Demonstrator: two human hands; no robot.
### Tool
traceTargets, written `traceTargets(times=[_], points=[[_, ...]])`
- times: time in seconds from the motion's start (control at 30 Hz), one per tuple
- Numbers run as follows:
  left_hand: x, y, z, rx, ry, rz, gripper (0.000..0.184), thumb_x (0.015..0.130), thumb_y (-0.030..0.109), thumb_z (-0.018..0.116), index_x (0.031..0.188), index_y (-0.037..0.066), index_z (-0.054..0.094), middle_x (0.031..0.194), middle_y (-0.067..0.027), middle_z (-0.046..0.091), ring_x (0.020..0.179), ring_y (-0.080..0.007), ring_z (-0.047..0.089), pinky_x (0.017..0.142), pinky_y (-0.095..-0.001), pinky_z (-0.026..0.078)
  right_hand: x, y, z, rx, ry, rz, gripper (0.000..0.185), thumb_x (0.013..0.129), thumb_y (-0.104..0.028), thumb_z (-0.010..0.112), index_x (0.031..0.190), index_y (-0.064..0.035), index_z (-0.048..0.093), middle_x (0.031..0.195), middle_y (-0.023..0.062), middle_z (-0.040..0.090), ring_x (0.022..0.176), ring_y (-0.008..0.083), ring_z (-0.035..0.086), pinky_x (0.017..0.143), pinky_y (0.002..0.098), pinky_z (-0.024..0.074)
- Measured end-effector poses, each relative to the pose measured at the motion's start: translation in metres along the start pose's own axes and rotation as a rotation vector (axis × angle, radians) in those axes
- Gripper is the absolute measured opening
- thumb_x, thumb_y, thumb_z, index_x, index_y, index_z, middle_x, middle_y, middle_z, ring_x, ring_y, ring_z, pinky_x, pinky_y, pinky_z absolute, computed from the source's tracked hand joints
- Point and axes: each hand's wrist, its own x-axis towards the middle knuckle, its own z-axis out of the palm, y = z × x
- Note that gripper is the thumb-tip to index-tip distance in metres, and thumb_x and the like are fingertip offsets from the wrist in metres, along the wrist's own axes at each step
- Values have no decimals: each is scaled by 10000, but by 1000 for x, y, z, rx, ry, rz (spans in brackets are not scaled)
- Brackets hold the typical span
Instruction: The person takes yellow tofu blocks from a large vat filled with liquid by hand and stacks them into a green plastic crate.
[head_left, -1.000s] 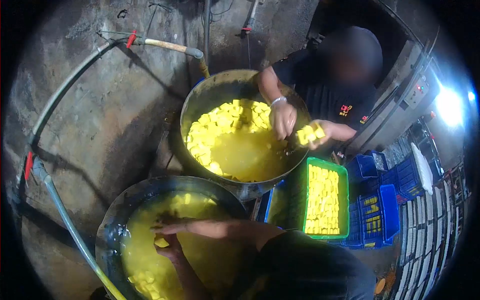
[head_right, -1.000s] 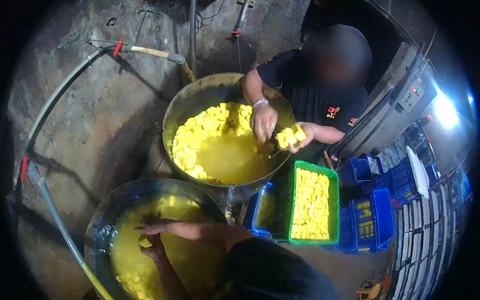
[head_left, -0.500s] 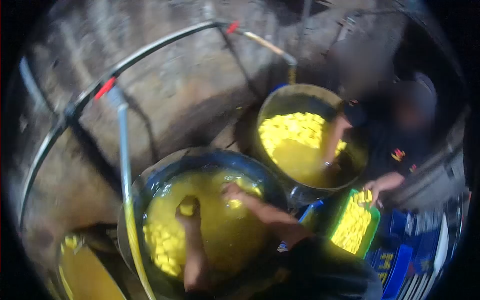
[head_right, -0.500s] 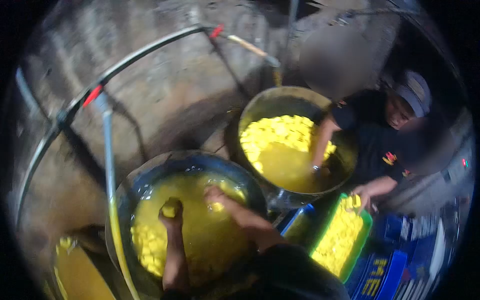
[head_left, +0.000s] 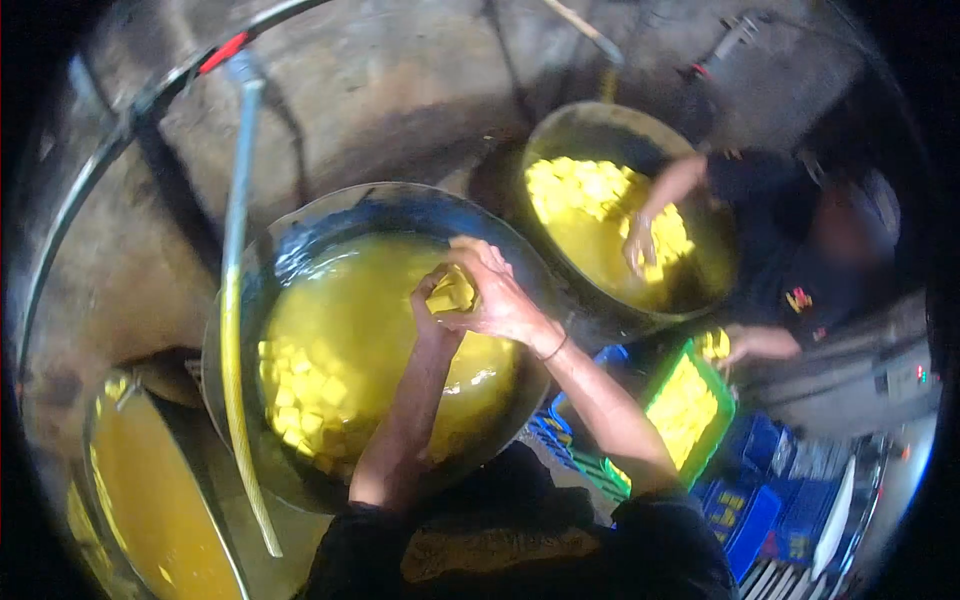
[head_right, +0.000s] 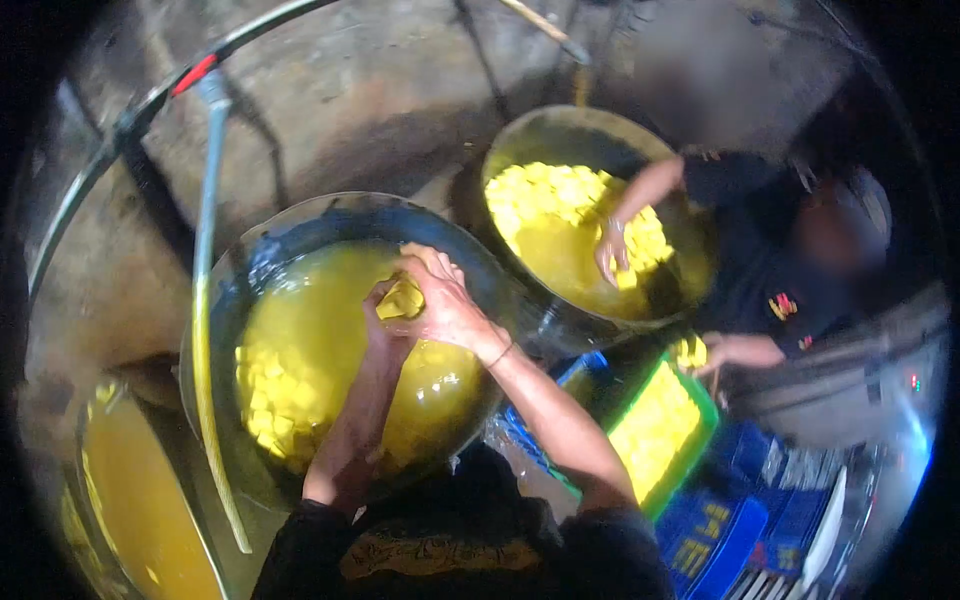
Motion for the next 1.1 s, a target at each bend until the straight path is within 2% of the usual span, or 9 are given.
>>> traceTargets(times=[0.07, 0.27, 0.43, 0.63, 0.8, 0.83, 0.93, 1.0, 1.1], points=[[-9, -28, 36, -47, 119, 50, 311, 953, 318, 396, 1059, 71, 553, 983, -71, 594, 927, -190, 584, 799, -364, 497, -18, 8, -23, 4, -11, 121, 712, 634, -270, 806, 1240, -74, 489, 1357, 182, 375, 1277, 343, 351, 1032, 473, 306], [-61, -125, 167, 276, -204, -55, 670, 934, 624, 268, 1238, 54, 448, 1074, -101, 572, 1019, -213, 576, 864, -356, 496, -136, -3, -158, 597, 59, 198, 561, 656, -268, 775, 1118, -30, 562, 1103, 107, 568, 1050, 228, 544, 917, 343, 428], [-115, -246, 206, 601, -295, -488, 792, 941, 601, 281, 1431, -17, 207, 1473, -188, 258, 1372, -272, 245, 1112, -404, 180, -335, -12, -229, 1021, 684, 977, 457, 789, -202, 628, 1192, -21, 512, 1145, 91, 561, 1052, 206, 562, 929, 327, 461], [-93, -301, 141, 698, -283, -621, 632, 965, 511, 348, 1346, 7, 373, 1325, -156, 462, 1221, -269, 448, 1013, -431, 345, -577, 60, -186, 925, 1155, 1499, 523, 878, -345, 565, 1271, -21, 450, 1250, 129, 495, 993, 266, 565, 801, 463, 548], [-90, -303, 120, 595, -17, -688, 521, 969, 449, 388, 1281, 37, 457, 1238, -117, 527, 1122, -251, 529, 941, -381, 426, -699, 126, -80, -780, -198, 1803, 523, 811, -528, 596, 1106, -97, 620, 785, 63, 626, 908, 301, 599, 799, 554, 474], [-91, -300, 119, 591, -30, -669, 488, 972, 409, 400, 1274, 30, 458, 1213, -116, 531, 1099, -245, 537, 932, -373, 431, -722, 143, -36, -556, 10, 1976, 585, 711, -590, 644, 1141, -197, 592, 1172, 142, 544, 1232, 371, 408, 938, 596, 328], [-96, -274, 114, 676, -115, -578, 458, 981, 366, 388, 1267, 15, 457, 1200, -124, 528, 1085, -250, 541, 920, -370, 440, -649, 104, -86, -305, -261, 2164, 689, 780, -689, 507, 1317, -260, 464, 1438, 171, 300, 1317, 376, 294, 1002, 643, 253], [-100, -256, 120, 815, -66, -492, 416, 987, 299, 384, 1263, -6, 445, 1199, -151, 526, 1080, -266, 549, 902, -374, 461, -639, 101, -130, -116, -444, 1984, 725, 791, -718, 457, 1356, -264, 431, 1461, 135, 311, 1317, 369, 309, 989, 681, 239], [-103, -229, 125, 806, -214, -371, 406, 975, 267, 451, 1260, -22, 439, 1190, -178, 539, 1040, -268, 583, 850, -362, 510, -694, 163, -100, 11, -357, 1593, 598, 845, -535, 513, 1260, -106, 536, 1221, 174, 562, 1195, 341, 460, 1029, 482, 326]])
